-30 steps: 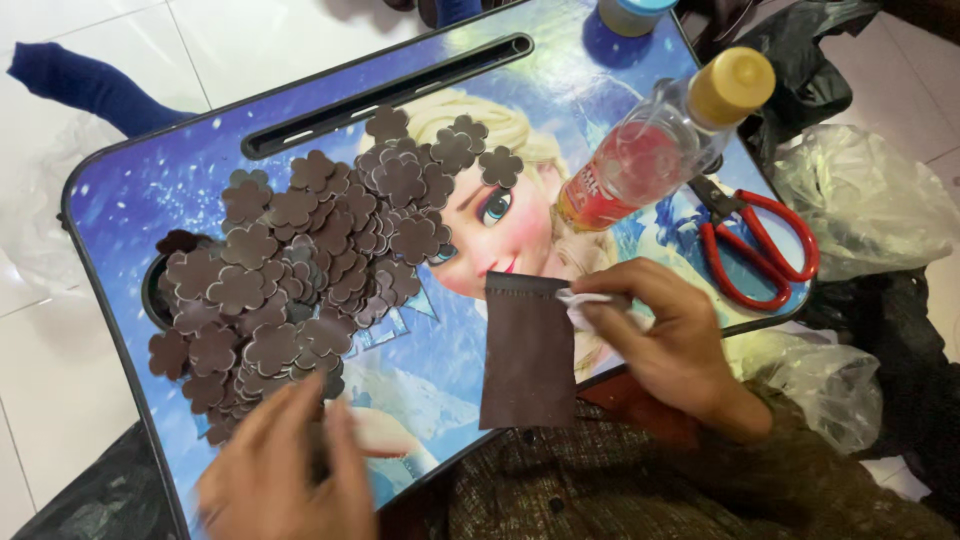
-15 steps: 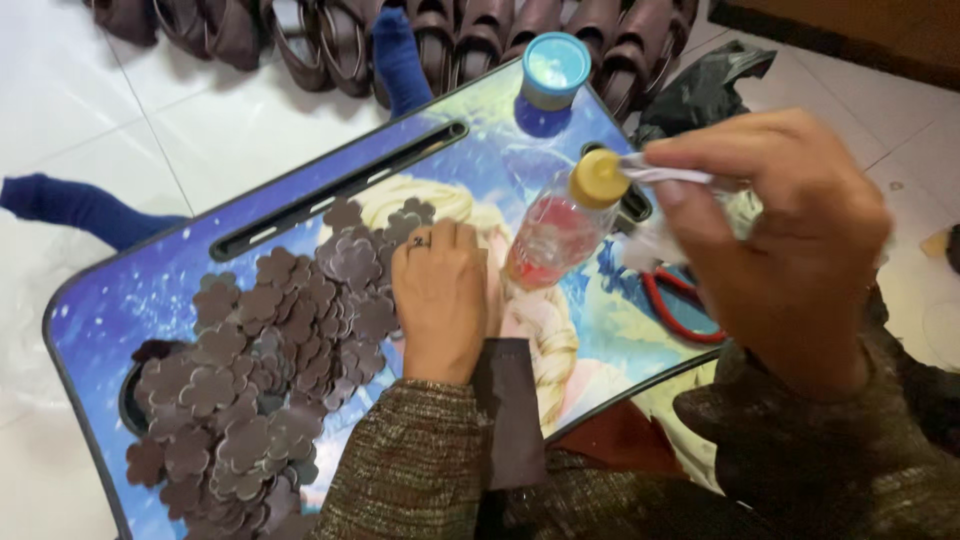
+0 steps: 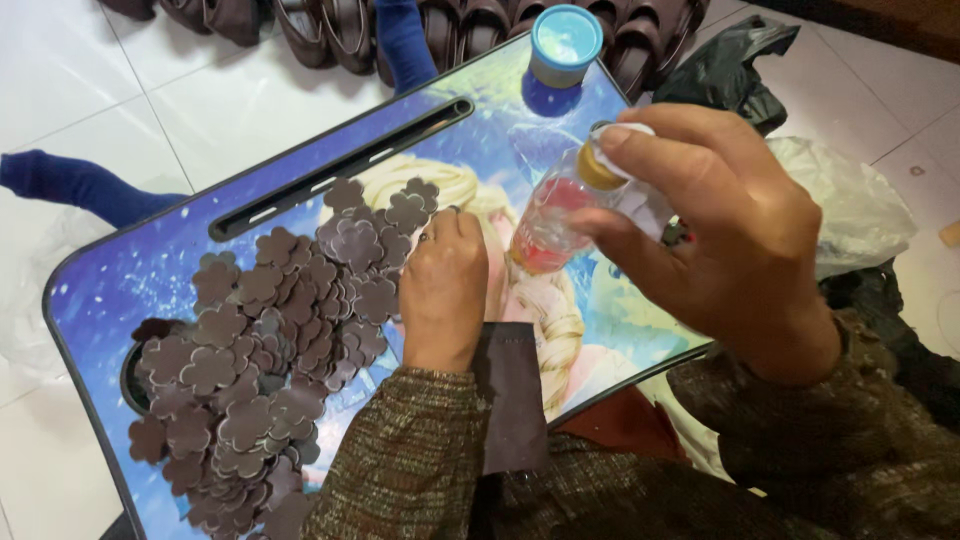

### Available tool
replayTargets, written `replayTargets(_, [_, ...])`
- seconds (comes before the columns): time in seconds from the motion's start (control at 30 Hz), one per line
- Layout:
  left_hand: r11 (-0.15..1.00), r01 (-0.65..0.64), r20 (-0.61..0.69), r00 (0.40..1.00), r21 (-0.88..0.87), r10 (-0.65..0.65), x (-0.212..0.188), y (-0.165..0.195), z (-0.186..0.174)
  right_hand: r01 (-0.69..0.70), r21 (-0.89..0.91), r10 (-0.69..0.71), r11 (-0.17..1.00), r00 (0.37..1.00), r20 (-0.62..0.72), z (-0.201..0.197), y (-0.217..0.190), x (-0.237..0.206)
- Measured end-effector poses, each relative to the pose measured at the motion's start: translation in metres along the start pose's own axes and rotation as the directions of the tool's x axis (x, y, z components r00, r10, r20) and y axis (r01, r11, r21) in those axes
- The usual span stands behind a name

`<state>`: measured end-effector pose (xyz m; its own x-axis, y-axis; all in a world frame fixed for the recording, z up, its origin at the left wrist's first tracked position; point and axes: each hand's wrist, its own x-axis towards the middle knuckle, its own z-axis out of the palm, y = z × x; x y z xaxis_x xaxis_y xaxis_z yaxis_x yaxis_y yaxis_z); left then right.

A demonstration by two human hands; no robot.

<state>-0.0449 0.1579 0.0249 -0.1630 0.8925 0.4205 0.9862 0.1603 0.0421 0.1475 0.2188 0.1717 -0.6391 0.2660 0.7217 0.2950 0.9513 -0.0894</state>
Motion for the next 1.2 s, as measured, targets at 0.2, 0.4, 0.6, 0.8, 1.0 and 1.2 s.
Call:
replayTargets(0.2, [0.999, 0.017, -0.040, 0.999, -0.034, -0.018, -0.001, -0.002, -0.009, -0.355, 0.045, 0.358, 0.934, 0.922, -0.150, 0.026, 0.041, -0.032])
replayTargets(0.4, [0.974, 0.015, -0.120, 0.992, -0.226, -0.043, -0.009, -0.013, -0.025, -0.261, 0.963, 0.810, 0.068, 0.579, 0.100, 0.040, 0.068, -0.073])
replayTargets(0.6, [0.965, 0.101, 0.080, 0.993, -0.243, -0.084, -0.008, -0.017, -0.026, -0.228, 0.902, 0.871, -0.367, 0.256, 0.419, 0.057, 0.069, -0.097])
replayTargets(0.8, [0.968, 0.087, -0.009, 0.996, -0.235, -0.092, -0.005, -0.019, -0.049, -0.319, 0.816, 0.772, 0.482, 0.594, -0.224, 0.047, 0.070, -0.097])
replayTargets(1.0, [0.976, 0.162, 0.138, 0.980, -0.144, -0.142, -0.073, 0.021, -0.096, -0.147, 0.390, 0.291, 0.909, 0.894, -0.341, 0.040, 0.052, -0.067])
replayTargets(1.2, [0.892, 0.148, 0.003, 0.987, -0.426, -0.163, -0.133, 0.064, -0.076, -0.035, 0.134, 0.064, 0.990, 0.975, -0.215, 0.030, 0.023, -0.032])
